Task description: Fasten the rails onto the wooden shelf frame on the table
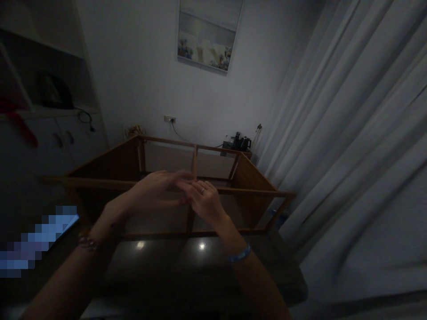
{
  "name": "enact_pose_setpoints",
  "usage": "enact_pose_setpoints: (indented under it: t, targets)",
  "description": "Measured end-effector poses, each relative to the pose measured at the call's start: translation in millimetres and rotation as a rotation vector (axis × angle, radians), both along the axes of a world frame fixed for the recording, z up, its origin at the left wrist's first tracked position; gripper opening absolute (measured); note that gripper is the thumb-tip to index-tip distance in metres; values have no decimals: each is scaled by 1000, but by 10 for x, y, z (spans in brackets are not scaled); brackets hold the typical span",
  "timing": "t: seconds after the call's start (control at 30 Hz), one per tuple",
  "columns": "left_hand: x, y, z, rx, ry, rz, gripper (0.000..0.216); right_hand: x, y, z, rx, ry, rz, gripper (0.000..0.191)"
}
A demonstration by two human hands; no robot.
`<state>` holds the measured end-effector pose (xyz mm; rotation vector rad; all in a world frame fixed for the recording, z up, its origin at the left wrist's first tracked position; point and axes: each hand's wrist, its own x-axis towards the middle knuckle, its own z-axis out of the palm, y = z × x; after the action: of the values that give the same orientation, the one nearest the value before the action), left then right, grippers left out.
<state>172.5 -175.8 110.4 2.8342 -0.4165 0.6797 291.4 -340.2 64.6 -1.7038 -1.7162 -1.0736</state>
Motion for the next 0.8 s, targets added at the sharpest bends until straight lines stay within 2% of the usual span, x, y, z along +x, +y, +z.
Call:
enact_pose_setpoints:
  t: [0.13,0.23,0.3,0.43,0.53,0.63,0.8]
  targets:
    - [-21,-69,-32,-70,-56,33,66,-106,-14,42,69,225,13,32]
    - [-60,-155,-39,-24,-113,36,55,-161,-74,113,109,335,-68,22]
    - [-66,-220,-61,15,-167,47,49,-157,-129,151,102,334,-154,16]
    - [26,-330,-203,40,-311,169,45,-88,-201,150,151,314,-194,25]
    - [139,-363,-350,34,-464,268,26,-56,-211,106,181,297,-228,29]
    - [207,-355,-438,14,-578,283,14,-60,-206,64,206,278,-300,35]
    - [203,-343,-444,36,-611,263,13,-119,-196,-33,249,240,-372,40]
